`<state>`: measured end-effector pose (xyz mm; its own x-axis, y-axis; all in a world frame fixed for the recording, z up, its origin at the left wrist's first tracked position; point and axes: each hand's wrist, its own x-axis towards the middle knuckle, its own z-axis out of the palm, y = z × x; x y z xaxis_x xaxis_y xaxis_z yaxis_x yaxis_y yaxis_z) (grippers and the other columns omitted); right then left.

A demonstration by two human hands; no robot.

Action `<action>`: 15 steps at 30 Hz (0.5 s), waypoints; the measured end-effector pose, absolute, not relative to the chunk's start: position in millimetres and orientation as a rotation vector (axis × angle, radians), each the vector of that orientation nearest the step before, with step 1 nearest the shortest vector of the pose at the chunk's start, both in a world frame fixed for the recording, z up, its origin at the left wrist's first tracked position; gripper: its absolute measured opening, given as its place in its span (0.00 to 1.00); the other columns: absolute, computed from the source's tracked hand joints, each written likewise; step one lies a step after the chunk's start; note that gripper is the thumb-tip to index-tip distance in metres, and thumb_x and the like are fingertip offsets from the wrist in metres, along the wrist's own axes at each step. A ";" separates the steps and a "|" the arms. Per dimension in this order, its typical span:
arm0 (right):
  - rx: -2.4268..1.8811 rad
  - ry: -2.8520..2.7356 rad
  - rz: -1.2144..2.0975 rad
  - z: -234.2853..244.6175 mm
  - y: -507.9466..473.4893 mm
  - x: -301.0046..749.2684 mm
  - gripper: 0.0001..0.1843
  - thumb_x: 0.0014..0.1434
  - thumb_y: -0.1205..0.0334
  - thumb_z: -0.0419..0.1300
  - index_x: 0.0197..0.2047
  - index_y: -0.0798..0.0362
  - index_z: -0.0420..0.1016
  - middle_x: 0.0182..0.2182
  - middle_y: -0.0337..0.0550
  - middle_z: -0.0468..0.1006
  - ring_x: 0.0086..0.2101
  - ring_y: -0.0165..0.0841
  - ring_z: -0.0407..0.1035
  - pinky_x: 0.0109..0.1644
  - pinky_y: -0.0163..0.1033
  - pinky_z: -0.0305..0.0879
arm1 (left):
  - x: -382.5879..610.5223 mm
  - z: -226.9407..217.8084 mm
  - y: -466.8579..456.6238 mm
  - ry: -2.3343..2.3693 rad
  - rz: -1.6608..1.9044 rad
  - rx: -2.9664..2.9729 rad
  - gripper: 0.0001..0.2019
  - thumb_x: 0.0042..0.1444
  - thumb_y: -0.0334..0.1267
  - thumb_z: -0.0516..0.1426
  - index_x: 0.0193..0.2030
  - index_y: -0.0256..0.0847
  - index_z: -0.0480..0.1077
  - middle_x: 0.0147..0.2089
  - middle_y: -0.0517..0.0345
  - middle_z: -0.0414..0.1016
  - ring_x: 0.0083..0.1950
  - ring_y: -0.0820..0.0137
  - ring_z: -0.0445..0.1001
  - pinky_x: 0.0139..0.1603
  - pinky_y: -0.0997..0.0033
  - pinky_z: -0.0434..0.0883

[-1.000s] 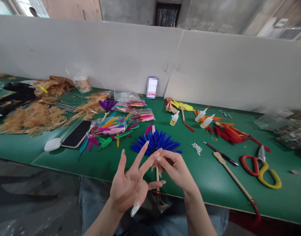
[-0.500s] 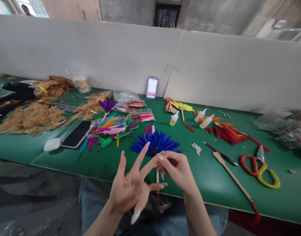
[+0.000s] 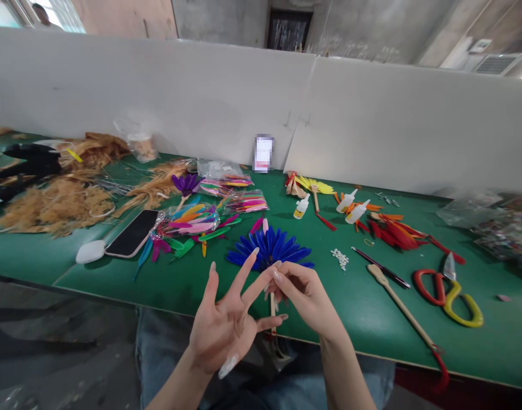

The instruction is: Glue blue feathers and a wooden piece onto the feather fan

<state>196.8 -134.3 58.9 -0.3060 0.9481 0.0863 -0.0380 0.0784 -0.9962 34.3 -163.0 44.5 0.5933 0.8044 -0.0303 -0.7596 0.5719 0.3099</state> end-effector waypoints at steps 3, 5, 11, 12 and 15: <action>-0.943 -1.447 1.419 58.7 -137.4 199.6 0.16 0.63 0.54 0.55 0.28 0.54 0.70 0.22 0.36 0.69 0.21 0.24 0.64 0.26 0.30 0.61 | 32.9 43.2 -161.6 0.134 0.908 0.320 0.32 0.60 0.62 0.27 0.70 0.58 0.31 0.73 0.54 0.39 0.42 0.68 0.78 0.61 0.50 0.59; -0.927 -1.440 1.441 58.2 -141.5 204.3 0.17 0.64 0.53 0.54 0.28 0.54 0.69 0.21 0.35 0.68 0.20 0.24 0.63 0.26 0.31 0.60 | 31.4 42.2 -161.1 0.116 0.913 0.342 0.31 0.61 0.60 0.26 0.70 0.59 0.33 0.73 0.56 0.36 0.43 0.66 0.77 0.62 0.48 0.56; -1.043 -1.397 1.292 51.0 -166.2 232.3 0.21 0.67 0.53 0.49 0.23 0.52 0.63 0.16 0.34 0.64 0.19 0.25 0.59 0.25 0.32 0.58 | 27.5 43.4 -161.6 0.111 0.935 0.324 0.29 0.62 0.59 0.27 0.70 0.61 0.34 0.73 0.55 0.37 0.39 0.68 0.78 0.63 0.48 0.53; -1.085 -1.378 1.261 48.8 -172.7 240.2 0.22 0.67 0.53 0.49 0.22 0.52 0.63 0.16 0.34 0.63 0.18 0.25 0.59 0.25 0.32 0.59 | 27.2 43.2 -161.8 0.110 0.936 0.327 0.29 0.62 0.59 0.27 0.69 0.61 0.35 0.73 0.54 0.38 0.34 0.71 0.78 0.63 0.48 0.54; -1.258 -1.320 1.123 39.9 -198.6 274.7 0.24 0.65 0.52 0.51 0.19 0.51 0.63 0.14 0.35 0.63 0.16 0.26 0.59 0.22 0.32 0.60 | 26.4 42.0 -162.0 0.105 0.939 0.334 0.30 0.62 0.61 0.29 0.69 0.60 0.41 0.72 0.50 0.42 0.20 0.82 0.72 0.63 0.49 0.55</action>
<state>274.7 -198.6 39.9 -0.0089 0.9990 0.0439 0.1168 0.0446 -0.9921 26.4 -162.0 42.0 0.5899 0.8055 0.0559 -0.7734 0.5438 0.3258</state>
